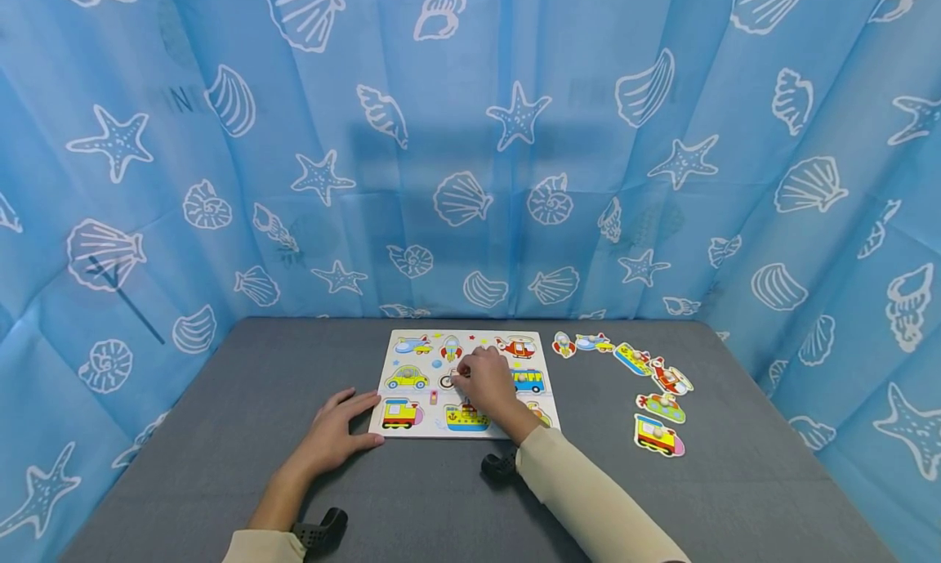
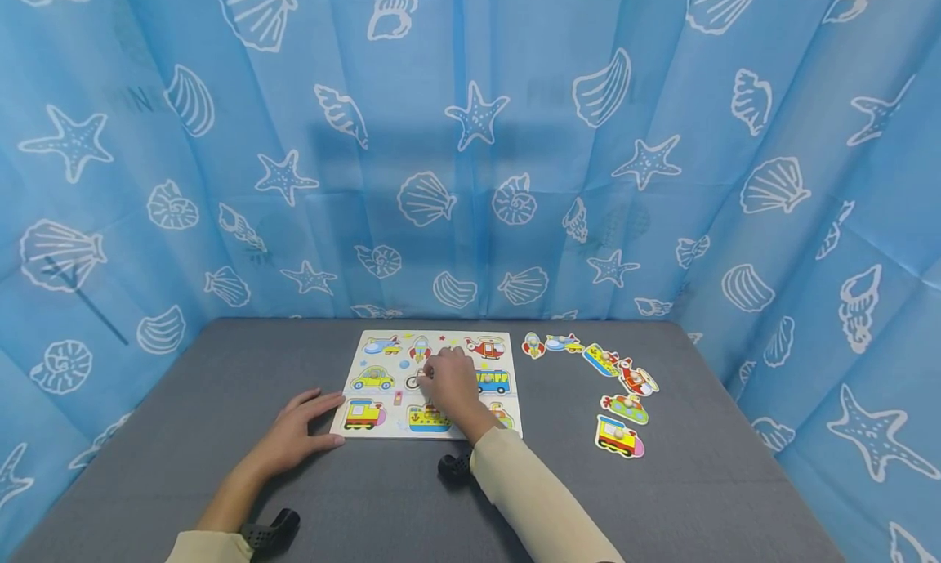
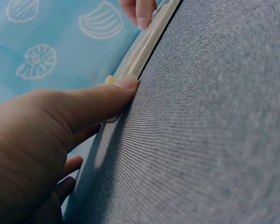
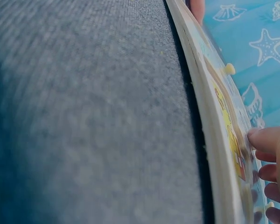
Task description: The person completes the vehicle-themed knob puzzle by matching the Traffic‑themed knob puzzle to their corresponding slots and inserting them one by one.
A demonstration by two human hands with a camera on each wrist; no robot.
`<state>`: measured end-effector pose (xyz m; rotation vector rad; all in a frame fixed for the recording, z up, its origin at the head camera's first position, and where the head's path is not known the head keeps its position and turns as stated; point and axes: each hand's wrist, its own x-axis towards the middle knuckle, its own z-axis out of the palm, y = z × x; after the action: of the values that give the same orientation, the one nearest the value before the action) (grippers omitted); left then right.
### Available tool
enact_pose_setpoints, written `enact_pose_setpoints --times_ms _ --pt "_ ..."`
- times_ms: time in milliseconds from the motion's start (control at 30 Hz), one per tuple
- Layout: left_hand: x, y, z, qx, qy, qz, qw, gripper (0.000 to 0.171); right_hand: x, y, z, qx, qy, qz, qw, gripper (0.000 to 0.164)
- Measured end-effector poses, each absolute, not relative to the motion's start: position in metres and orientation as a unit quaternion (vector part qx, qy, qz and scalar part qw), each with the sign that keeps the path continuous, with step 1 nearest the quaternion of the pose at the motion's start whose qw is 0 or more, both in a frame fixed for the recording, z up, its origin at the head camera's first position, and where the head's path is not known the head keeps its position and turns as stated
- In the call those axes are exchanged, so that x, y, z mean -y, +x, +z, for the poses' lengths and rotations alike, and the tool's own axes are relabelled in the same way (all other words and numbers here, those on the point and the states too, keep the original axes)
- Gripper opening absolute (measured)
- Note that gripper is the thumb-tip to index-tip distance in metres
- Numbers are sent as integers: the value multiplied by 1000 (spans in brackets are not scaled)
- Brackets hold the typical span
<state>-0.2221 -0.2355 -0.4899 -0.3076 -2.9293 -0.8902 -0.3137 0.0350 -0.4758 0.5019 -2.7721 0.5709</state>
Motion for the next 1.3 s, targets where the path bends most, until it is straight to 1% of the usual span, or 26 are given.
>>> enact_pose_setpoints --times_ms 200,533,767,1000,1167,1300 --pt "236 -222 -490 952 -107 -285 37 72 -40 -313 -475 955 166 209 129 20" --pt "238 -223 -491 953 -100 -284 29 73 -60 -306 -464 942 181 235 154 21" --pt "238 -224 -493 953 -98 -284 29 73 -85 -298 -456 929 209 245 184 16" --pt "238 -223 -493 952 -98 -289 28 73 -113 -290 -454 923 206 253 204 14" --pt "237 -224 -493 952 -99 -288 28 73 -132 -282 -451 921 196 275 193 12" --pt "237 -224 -492 953 -98 -285 24 73 -148 -275 -451 917 195 288 195 12"
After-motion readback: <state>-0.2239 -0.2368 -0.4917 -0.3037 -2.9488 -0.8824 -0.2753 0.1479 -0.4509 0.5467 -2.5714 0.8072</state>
